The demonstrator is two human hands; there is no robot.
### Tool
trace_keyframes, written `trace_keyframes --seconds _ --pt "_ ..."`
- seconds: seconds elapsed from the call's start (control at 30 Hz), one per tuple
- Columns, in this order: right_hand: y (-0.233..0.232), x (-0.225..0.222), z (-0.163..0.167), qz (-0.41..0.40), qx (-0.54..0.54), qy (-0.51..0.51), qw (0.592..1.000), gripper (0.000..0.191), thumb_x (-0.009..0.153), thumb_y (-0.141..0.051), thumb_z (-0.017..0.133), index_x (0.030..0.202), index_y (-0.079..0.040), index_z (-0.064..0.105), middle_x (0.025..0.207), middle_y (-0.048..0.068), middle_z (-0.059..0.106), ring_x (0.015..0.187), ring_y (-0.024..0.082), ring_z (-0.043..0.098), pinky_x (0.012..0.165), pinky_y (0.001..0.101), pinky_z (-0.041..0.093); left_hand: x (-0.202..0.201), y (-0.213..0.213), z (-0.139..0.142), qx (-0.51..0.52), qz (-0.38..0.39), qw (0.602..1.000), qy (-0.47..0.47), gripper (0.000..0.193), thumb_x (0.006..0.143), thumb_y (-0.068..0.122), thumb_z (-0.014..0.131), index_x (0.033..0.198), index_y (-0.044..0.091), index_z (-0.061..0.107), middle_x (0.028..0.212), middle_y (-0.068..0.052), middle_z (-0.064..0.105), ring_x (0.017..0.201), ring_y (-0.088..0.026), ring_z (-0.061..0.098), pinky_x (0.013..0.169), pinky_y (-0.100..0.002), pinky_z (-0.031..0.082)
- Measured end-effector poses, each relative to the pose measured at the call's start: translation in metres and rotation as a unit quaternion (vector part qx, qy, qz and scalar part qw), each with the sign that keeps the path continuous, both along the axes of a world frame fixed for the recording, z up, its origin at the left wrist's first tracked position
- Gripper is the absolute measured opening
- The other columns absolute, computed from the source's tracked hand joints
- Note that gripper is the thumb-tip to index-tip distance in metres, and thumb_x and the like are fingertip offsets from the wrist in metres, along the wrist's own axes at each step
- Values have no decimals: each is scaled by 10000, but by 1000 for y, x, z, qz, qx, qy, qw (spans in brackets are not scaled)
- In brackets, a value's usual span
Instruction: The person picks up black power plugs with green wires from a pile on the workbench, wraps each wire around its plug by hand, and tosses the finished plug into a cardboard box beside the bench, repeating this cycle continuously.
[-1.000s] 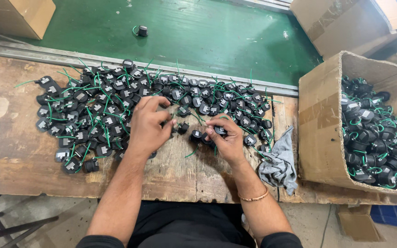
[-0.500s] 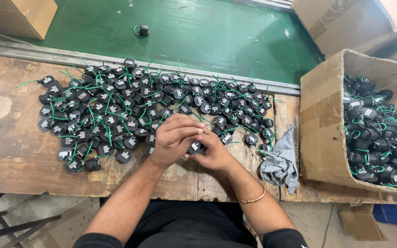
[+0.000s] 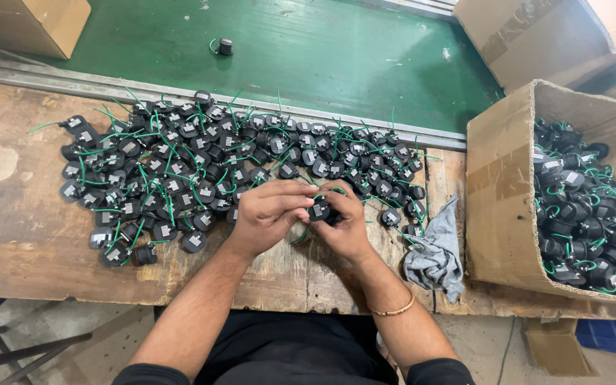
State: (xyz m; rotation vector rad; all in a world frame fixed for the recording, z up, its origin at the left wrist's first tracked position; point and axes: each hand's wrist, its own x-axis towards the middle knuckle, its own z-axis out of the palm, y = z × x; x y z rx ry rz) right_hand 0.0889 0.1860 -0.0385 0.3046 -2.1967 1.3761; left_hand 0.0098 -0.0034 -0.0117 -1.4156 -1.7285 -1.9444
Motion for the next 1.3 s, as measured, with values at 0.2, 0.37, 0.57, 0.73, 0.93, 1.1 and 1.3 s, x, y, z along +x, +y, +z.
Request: trace_keyframes --seconds 0.2,0.37,0.57,0.73,0.93,1.1,1.3 --pt "-4 2 -3 -31 45 -2 998 362 744 -95 875 1046 -25 689 1057 113 634 917 219 661 791 315 545 3 5 -4 -2 -15 987 -163 148 802 1 839 923 19 755 1044 -113 773 944 -186 740 784 -326 626" --pt "-10 4 -3 -38 84 13 996 402 734 -123 913 1071 -23 719 1017 106 648 879 225 668 759 320 556 7 10 -11 9 14 983 -182 188 776 -24 854 847 3 681 954 -98 756 898 -151 729 796 -295 596" --pt "-2 5 4 -22 117 35 992 561 678 -306 943 1102 -13 720 1039 119 644 889 244 670 756 339 564 3 8 -7 6 -5 990 -140 207 821 -6 837 945 24 674 997 -82 748 962 -177 729 868 -307 583" --pt "4 4 15 -17 213 48 976 666 621 -532 899 1009 -33 690 1055 139 638 916 295 680 771 379 573 -5 -4 7 -34 26 998 -48 294 817 51 824 1088 28 712 1094 -85 730 1064 -235 699 949 -370 541" --pt "2 4 28 -16 242 61 968 601 660 -503 914 962 -35 687 1041 128 641 916 312 675 771 392 570 -4 -2 15 -87 5 995 44 195 779 49 822 945 65 721 1029 -68 725 1050 -264 688 936 -387 537" --pt "2 5 36 -61 274 58 958 534 652 -464 937 900 -50 708 980 108 649 885 302 671 730 388 566 -3 0 15 -123 40 990 52 150 789 12 791 891 54 689 998 -51 720 1038 -269 688 903 -388 544" --pt "0 4 39 -46 282 51 957 502 685 -426 930 915 -38 707 980 111 647 894 307 659 736 395 562 -2 3 13 -164 98 973 128 167 766 -1 746 883 41 635 993 -70 684 998 -296 660 814 -399 539"
